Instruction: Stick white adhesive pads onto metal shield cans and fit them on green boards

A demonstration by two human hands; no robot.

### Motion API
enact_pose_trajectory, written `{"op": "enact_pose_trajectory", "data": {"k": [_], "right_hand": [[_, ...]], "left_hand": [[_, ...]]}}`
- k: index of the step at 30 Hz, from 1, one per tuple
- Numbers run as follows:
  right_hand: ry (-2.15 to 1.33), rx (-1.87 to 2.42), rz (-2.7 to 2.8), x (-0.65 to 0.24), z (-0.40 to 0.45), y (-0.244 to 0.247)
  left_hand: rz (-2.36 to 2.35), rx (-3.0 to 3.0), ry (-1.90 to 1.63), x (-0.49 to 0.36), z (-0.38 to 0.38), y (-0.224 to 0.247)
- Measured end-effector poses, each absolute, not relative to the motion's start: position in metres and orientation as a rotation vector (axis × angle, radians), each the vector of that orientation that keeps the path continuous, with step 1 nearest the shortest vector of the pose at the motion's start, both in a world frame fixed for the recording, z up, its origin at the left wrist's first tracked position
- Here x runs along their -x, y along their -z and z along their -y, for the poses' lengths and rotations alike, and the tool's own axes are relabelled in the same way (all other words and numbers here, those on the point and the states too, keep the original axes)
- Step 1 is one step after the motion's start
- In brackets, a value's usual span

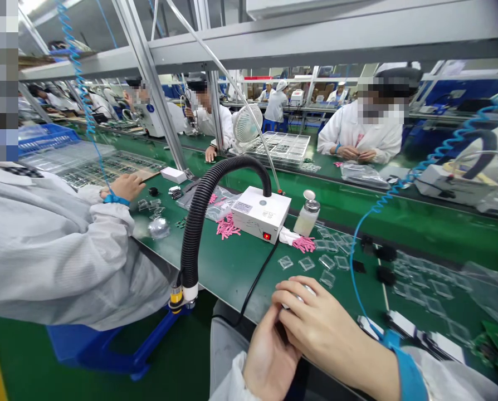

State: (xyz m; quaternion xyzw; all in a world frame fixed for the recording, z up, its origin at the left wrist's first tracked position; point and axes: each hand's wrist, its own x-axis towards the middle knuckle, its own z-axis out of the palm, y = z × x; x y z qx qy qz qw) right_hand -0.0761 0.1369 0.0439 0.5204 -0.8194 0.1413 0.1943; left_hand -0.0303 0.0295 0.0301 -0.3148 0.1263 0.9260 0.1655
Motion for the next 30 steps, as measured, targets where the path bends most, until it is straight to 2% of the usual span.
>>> {"op": "enact_pose_trajectory", "data": {"k": [17,22,30], "right_hand": [[-0.511,-1.423,2.317,0.073,-0.147,-0.054],[-0.713,-1.128,2.379,0.074,-0.165,-0.061],[-0.875,-0.736,2.594,0.060,-0.150,-0.034]], "left_hand": [[-0.253,0.816,-2.651,0.031,-0.026,-0.031],[-0.339,0.833,-2.690,0.031,-0.021,-0.032],[-0.262,0.850,-2.773,0.032,-0.026,-0.036]]}}
